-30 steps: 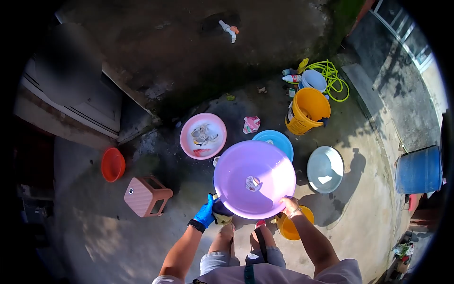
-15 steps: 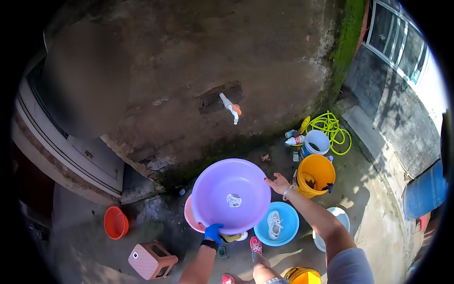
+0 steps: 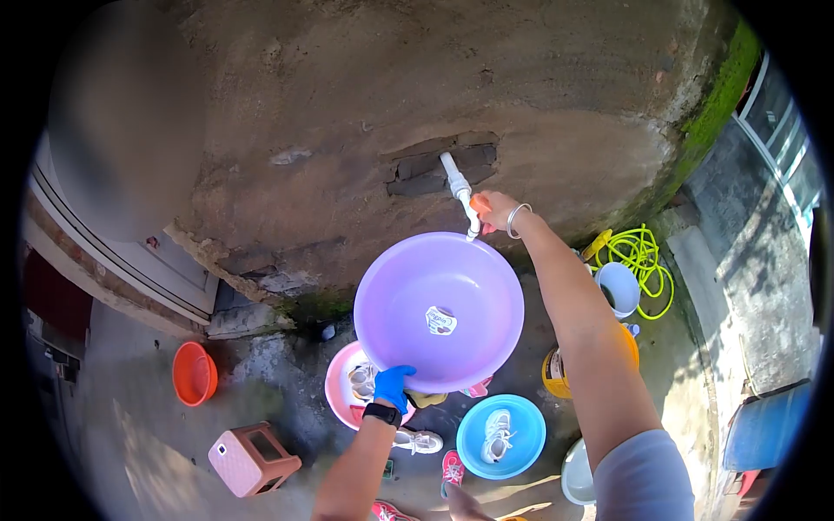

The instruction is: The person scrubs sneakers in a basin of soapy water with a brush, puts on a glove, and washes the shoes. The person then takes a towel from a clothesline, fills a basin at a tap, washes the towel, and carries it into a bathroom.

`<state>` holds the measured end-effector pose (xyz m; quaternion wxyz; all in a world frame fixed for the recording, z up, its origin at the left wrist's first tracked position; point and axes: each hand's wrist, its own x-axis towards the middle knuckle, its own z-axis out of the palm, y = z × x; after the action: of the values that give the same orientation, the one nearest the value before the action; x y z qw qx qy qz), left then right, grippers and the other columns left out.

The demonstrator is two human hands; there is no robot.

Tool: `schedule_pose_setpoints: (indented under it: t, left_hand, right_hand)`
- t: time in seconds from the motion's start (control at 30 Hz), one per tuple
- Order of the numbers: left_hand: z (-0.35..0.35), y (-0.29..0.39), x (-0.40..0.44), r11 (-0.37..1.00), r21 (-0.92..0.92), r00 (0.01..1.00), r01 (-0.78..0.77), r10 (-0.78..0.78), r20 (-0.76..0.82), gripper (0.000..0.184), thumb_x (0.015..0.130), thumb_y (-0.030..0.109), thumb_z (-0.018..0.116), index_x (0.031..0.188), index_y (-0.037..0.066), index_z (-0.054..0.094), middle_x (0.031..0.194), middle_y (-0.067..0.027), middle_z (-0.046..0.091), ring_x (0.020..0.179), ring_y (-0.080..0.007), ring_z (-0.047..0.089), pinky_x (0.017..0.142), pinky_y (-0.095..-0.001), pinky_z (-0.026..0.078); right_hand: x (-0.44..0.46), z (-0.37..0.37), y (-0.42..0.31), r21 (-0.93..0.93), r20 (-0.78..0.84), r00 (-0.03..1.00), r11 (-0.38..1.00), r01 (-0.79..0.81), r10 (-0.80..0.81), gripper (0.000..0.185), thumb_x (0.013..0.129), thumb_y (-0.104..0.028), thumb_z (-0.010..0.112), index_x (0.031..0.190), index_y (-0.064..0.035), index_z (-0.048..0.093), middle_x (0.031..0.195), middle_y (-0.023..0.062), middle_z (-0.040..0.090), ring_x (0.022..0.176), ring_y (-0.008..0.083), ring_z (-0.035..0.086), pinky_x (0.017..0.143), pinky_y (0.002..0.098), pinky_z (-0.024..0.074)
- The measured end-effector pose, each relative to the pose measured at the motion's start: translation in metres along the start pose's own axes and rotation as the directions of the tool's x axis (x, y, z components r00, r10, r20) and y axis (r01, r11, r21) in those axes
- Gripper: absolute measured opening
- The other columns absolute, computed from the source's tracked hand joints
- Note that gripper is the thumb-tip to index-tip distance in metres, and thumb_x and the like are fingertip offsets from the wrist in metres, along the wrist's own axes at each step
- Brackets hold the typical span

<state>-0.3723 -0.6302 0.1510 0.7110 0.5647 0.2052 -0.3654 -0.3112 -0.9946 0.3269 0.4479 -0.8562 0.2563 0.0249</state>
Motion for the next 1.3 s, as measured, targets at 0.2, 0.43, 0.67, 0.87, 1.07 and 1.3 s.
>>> schedule_pose_setpoints:
  t: [0.2, 0.43, 0.67, 0.87, 1.07, 1.3]
  left_hand:
    - [0.014, 0.017, 0.010, 0.996, 0.089, 0.998, -0.020, 0.015, 0.061, 0.013, 0.062, 0.001, 0.063, 0.075, -0.001, 0.064, 0.078, -0.0107, 0.063, 0.070, -0.0215, 0.059, 0.064, -0.0340, 0.047]
    - [0.014, 0.024, 0.015, 0.977, 0.205, 0.998, 0.056, -0.054, -0.017, 0.014, 0.064, 0.003, 0.064, 0.077, 0.000, 0.062, 0.078, -0.0109, 0.061, 0.069, -0.0225, 0.059, 0.064, -0.0351, 0.048]
    - [0.001, 0.027, 0.018, 0.980, 0.198, 1.000, -0.010, 0.008, 0.011, 0.016, 0.064, 0.001, 0.063, 0.080, 0.001, 0.061, 0.079, -0.0112, 0.061, 0.071, -0.0228, 0.059, 0.065, -0.0354, 0.048]
    - [0.013, 0.052, -0.016, 0.954, 0.264, 0.990, -0.143, 0.139, 0.033, 0.017, 0.063, -0.001, 0.063, 0.080, 0.001, 0.061, 0.076, -0.0101, 0.061, 0.068, -0.0213, 0.058, 0.062, -0.0342, 0.048]
    - [0.002, 0.040, -0.004, 0.893, 0.421, 0.987, -0.159, 0.141, 0.073, 0.029, 0.064, 0.005, 0.066, 0.091, -0.001, 0.060, 0.082, -0.0105, 0.063, 0.071, -0.0210, 0.060, 0.064, -0.0320, 0.049]
    - [-0.002, 0.076, -0.042, 0.901, 0.158, 0.910, -0.403, 0.413, -0.031, 0.039, 0.084, 0.020, 0.061, 0.117, 0.000, 0.052, 0.107, -0.0077, 0.059, 0.095, -0.0139, 0.055, 0.084, -0.0257, 0.042]
  right_hand:
    - [-0.005, -0.030, -0.023, -0.677, 0.199, 0.966, 0.689, 0.259, -0.167, 0.028, 0.082, -0.004, 0.049, 0.109, -0.0104, 0.047, 0.088, 0.0108, 0.060, 0.077, 0.0249, 0.060, 0.067, 0.0358, 0.0478]
    - [-0.001, -0.026, -0.019, -0.824, 0.184, 0.961, 0.501, 0.265, -0.204, 0.030, 0.083, -0.011, 0.049, 0.112, -0.0152, 0.042, 0.088, 0.0090, 0.059, 0.083, 0.0262, 0.060, 0.071, 0.0368, 0.0468]
    - [-0.041, 0.019, 0.041, -0.503, -0.447, 0.814, 0.857, 0.113, -0.370, 0.076, 0.074, -0.015, 0.065, 0.136, -0.0074, 0.021, 0.125, 0.0266, 0.035, 0.112, 0.0410, 0.041, 0.091, 0.0403, 0.0395]
    - [-0.153, 0.083, 0.074, 0.577, -0.134, 0.816, 0.714, -0.396, 0.562, 0.074, 0.072, -0.035, 0.070, 0.129, -0.0029, 0.035, 0.111, 0.0200, 0.052, 0.106, 0.0331, 0.050, 0.090, 0.0470, 0.0407]
    - [-0.196, 0.106, 0.114, 0.809, 0.501, 0.806, 0.161, -0.566, 0.315, 0.039, 0.077, -0.012, 0.061, 0.113, -0.0032, 0.049, 0.106, 0.0129, 0.057, 0.093, 0.0257, 0.059, 0.077, 0.0409, 0.0506]
    - [-0.191, 0.128, 0.146, 0.879, 0.407, 0.877, 0.152, -0.453, 0.257, 0.030, 0.073, 0.004, 0.051, 0.102, 0.0021, 0.051, 0.096, 0.0132, 0.059, 0.085, 0.0246, 0.061, 0.075, 0.0362, 0.0519]
